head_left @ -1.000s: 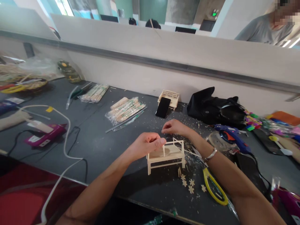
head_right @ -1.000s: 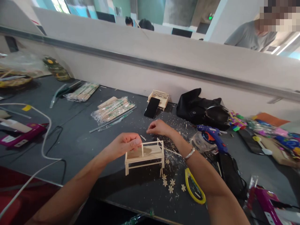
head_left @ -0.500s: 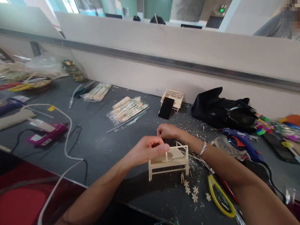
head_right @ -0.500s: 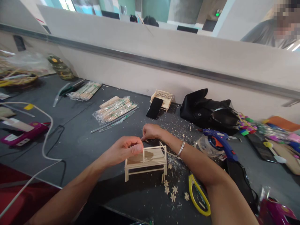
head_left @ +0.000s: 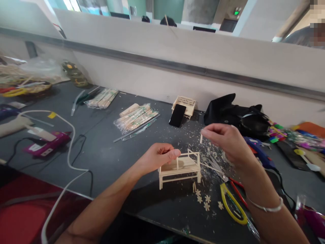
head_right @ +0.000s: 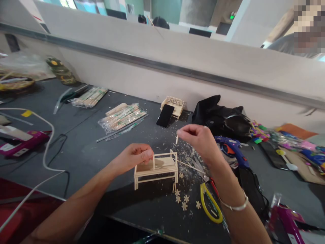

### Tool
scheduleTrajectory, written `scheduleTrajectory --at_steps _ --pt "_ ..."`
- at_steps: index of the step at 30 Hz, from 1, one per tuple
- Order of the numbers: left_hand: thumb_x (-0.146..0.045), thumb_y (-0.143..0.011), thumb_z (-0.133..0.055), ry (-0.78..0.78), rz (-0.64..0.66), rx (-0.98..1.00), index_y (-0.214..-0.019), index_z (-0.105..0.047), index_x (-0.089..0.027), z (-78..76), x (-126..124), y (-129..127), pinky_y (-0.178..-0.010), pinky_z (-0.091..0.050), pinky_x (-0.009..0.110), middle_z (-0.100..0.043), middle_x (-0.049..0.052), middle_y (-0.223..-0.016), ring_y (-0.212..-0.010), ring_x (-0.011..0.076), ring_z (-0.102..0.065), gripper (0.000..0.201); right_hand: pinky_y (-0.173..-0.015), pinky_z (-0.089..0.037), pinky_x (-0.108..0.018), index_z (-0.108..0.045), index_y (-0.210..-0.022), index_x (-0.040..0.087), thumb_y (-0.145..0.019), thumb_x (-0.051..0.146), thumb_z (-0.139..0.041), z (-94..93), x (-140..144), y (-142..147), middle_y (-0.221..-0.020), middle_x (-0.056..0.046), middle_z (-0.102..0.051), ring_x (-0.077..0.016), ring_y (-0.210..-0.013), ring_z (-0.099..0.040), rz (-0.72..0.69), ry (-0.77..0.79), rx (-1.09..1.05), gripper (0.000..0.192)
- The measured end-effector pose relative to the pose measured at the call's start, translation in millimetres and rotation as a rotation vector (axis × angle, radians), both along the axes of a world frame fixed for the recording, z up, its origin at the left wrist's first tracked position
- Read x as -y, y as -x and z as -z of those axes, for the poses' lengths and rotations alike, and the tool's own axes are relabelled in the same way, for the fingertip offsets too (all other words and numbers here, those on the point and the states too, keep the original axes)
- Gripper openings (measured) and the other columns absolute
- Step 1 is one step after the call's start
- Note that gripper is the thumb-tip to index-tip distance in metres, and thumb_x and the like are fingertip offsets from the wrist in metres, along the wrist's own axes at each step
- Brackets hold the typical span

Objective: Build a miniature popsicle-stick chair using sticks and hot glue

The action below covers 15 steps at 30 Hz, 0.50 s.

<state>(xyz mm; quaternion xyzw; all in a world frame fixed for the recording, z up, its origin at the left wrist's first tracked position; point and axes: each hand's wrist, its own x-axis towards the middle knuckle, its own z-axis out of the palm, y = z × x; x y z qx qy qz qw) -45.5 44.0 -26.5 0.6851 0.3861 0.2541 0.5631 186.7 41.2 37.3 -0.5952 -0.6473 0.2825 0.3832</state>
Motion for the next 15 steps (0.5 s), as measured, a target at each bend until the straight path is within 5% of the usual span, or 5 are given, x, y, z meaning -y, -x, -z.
scheduleTrajectory --at_steps 5,10,15 --pt "-0.066 -0.08 -0.055 -0.007 -0.016 -0.009 -0.065 -0.056 -0.018 -0.4 -0.4 -1.4 -0.051 -0.027 0.025 -0.048 -0.002 -0.058 -0.054 0.0104 -0.038 0.05 -0.046 -0.038 -0.024 -0.074 -0.069 0.021 -0.076 0.041 -0.069 16.7 53.6 15.4 -0.056 0.001 -0.06 -0.0109 -0.05 -0.047 0.028 0.016 -0.018 0.022" --pt "-0.068 -0.08 -0.053 -0.032 -0.032 0.014 -0.063 -0.053 -0.018 1.7 -0.8 -2.6 -0.052 -0.026 0.024 -0.047 -0.003 -0.057 -0.054 0.0095 -0.036 0.053 -0.042 -0.032 -0.023 -0.073 -0.066 0.02 -0.077 0.039 -0.065 29.6 57.2 32.9 -0.047 0.004 -0.046 -0.0096 -0.046 -0.037 0.032 -0.041 0.049 0.023" --pt "-0.068 -0.079 -0.053 -0.019 -0.02 0.02 -0.067 -0.055 -0.017 3.2 -0.6 -2.7 -0.05 -0.024 0.023 -0.045 -0.004 -0.056 -0.054 0.009 -0.035 0.053 -0.045 -0.033 -0.023 -0.075 -0.069 0.02 -0.08 0.037 -0.061 35.2 56.4 38.3 -0.048 0.004 -0.049 -0.0099 -0.047 -0.04 0.016 -0.045 0.123 0.024"
